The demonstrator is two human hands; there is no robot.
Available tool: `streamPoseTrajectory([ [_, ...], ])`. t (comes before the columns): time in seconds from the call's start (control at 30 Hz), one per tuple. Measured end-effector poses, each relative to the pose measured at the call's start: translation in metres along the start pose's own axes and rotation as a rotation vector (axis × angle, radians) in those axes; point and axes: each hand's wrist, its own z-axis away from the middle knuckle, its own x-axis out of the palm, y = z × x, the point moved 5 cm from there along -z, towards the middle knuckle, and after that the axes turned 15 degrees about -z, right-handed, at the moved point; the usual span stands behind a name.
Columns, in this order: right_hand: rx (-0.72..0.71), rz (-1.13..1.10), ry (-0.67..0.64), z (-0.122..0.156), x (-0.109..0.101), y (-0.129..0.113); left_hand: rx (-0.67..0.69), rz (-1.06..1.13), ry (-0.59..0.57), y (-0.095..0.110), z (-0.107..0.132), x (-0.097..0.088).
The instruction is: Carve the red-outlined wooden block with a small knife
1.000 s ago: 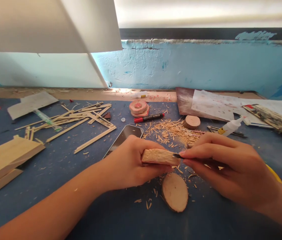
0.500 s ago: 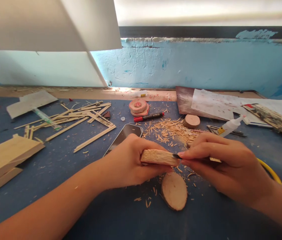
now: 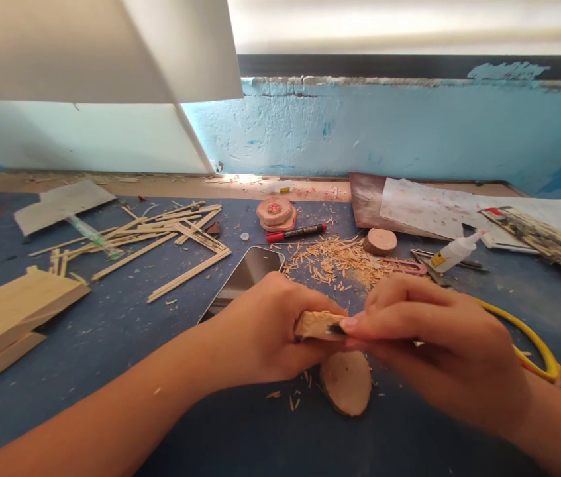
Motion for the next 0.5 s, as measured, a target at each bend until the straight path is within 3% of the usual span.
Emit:
streamPoseTrajectory([
  [0.13, -0.029, 0.012, -0.001, 0.001, 0.003, -0.009, -0.020, 0.064, 0.016, -0.004, 0.003, 0.003],
  [0.33, 0.000, 0.106, -0.021, -0.002, -0.013, -0.002, -0.075, 0.184, -0.014, -0.011, 0.006, 0.004],
  [0.5, 0.008, 0.131, -0.038, -0.005, -0.015, -0.001, -0.117, 0.207, -0.044, -0.012, 0.004, 0.002],
])
